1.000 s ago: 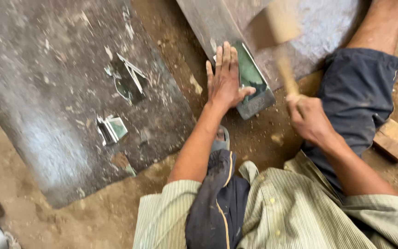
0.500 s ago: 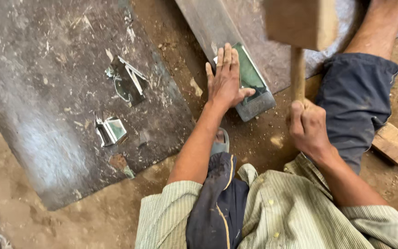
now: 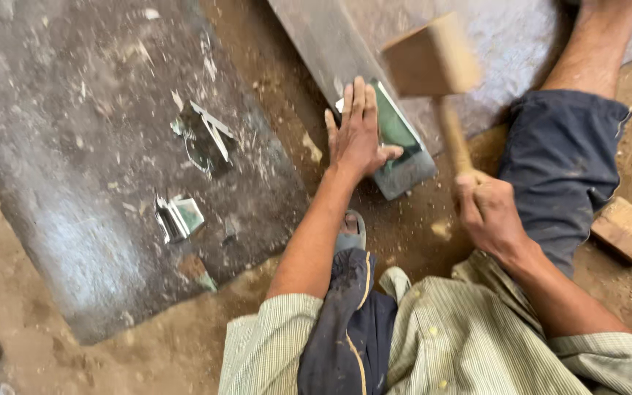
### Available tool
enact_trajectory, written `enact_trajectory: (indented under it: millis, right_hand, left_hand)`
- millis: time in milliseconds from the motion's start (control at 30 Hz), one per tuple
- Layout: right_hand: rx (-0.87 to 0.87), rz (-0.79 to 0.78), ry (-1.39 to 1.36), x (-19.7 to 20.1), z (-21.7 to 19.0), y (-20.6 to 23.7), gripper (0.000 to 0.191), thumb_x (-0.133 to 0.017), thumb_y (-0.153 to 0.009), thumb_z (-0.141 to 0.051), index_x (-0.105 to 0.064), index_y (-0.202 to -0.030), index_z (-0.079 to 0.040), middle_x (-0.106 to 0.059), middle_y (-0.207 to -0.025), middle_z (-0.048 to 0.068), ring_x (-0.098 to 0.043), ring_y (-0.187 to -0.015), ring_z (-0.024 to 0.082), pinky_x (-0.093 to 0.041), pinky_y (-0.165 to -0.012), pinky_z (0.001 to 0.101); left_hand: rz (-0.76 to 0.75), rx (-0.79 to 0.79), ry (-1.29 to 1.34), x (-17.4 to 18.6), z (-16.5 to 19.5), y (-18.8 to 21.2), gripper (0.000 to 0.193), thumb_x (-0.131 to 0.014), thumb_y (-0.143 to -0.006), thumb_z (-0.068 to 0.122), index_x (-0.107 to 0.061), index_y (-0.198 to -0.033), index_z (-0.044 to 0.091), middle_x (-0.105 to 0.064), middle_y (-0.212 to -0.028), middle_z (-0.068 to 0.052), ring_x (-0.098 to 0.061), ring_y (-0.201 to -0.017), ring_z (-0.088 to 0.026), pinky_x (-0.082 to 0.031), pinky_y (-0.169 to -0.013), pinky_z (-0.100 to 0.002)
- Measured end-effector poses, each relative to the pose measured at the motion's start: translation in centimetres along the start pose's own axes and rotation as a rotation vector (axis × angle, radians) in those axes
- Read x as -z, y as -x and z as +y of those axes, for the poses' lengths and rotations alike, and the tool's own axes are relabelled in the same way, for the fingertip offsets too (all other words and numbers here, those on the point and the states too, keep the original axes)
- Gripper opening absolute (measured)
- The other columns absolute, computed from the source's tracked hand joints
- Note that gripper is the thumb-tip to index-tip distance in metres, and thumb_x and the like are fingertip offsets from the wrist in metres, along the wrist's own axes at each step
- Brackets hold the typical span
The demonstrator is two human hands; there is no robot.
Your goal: The person sits on the floor and uses a wooden mallet to repeatedly strike small metal pieces placed on a metal bar. The person adjusts the pieces between strikes and continues hammering them into shape.
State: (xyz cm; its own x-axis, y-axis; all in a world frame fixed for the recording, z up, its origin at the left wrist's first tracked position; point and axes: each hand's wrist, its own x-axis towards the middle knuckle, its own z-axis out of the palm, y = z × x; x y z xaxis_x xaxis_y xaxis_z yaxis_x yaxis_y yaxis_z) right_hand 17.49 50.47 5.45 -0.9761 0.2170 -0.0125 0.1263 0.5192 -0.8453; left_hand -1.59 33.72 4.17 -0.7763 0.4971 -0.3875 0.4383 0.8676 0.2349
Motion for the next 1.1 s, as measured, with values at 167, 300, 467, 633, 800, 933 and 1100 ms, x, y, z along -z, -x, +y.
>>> enact_trajectory:
  millis: [167,300,467,633,800,933,1100]
  right_hand:
    - [-0.291,-0.224,0.070,0.4,0.7,0.8,0.046,-0.046,-0.114,-0.022,-0.050,-0.077,0.006,-0.046,-0.065,0.024,-0.042,-0.053,0.035,-0.039,-0.053,0.0451]
    - [-0.030,0.077,-0.027,0.9,1.1,2.1,0.043,-0.044,-0.112,-0.018,-0.050,-0.075,0.004,-0.049,-0.066,0.020,-0.049,-0.056,0.031,-0.041,-0.056,0.0425]
    - [-0.236,-0.194,0.061,0.5,2.3,3.6,0.045,-0.048,-0.112,-0.019,-0.050,-0.074,0.005,-0.046,-0.063,0.024,-0.044,-0.051,0.035,-0.040,-0.053,0.0435]
    - [-0.033,-0.011,0.031,0.4,3.6,4.5,0.037,-0.044,-0.112,-0.012,-0.051,-0.079,0.003,-0.049,-0.069,0.019,-0.050,-0.057,0.030,-0.039,-0.056,0.0413]
    - [-0.257,-0.029,-0.109,1.1,3.6,5.0,0.041,-0.046,-0.110,-0.017,-0.054,-0.074,0.001,-0.052,-0.062,0.016,-0.053,-0.057,0.027,-0.042,-0.052,0.0387]
    - [-0.219,-0.101,-0.001,0.9,3.1,5.7,0.039,-0.046,-0.111,-0.017,-0.053,-0.079,0.003,-0.046,-0.064,0.016,-0.049,-0.056,0.030,-0.040,-0.052,0.0411]
    - [-0.091,0.011,0.003,0.4,1.9,5.8,0.042,-0.045,-0.111,-0.016,-0.050,-0.074,0.004,-0.047,-0.065,0.016,-0.051,-0.051,0.029,-0.040,-0.053,0.0424]
  left_hand:
    - [0.032,-0.005,0.021,-0.4,-0.1,0.0,0.139,-0.091,-0.064,0.056,-0.003,-0.161,0.009,0.005,-0.171,-0.009,0.001,-0.159,-0.029,-0.009,-0.125,-0.067]
    - [0.061,-0.033,0.024,-0.9,-0.5,-0.4,0.144,-0.093,-0.060,0.055,-0.001,-0.159,0.007,0.007,-0.168,-0.011,0.002,-0.157,-0.030,-0.008,-0.122,-0.070]
    - [0.104,-0.040,0.033,-2.0,-1.1,-1.1,0.142,-0.094,-0.061,0.056,-0.005,-0.160,0.010,0.005,-0.169,-0.008,0.000,-0.158,-0.029,-0.008,-0.120,-0.076]
    - [0.143,-0.054,0.064,-2.6,-1.5,-1.5,0.140,-0.096,-0.060,0.053,-0.008,-0.160,0.010,0.003,-0.169,-0.008,-0.002,-0.158,-0.030,-0.011,-0.117,-0.079]
    - [0.114,-0.049,0.077,-2.1,-1.2,-1.2,0.147,-0.100,-0.056,0.052,-0.006,-0.159,0.005,0.004,-0.168,-0.013,-0.001,-0.157,-0.032,-0.008,-0.115,-0.081]
    - [0.154,-0.061,0.106,-1.6,-1.0,-0.7,0.136,-0.098,-0.063,0.047,-0.012,-0.160,0.008,-0.003,-0.170,-0.010,-0.006,-0.158,-0.032,-0.015,-0.115,-0.081]
    - [0.117,-0.045,0.087,-1.5,-1.0,-1.0,0.139,-0.097,-0.059,0.053,-0.012,-0.159,0.009,-0.001,-0.168,-0.011,-0.004,-0.157,-0.033,-0.014,-0.114,-0.081]
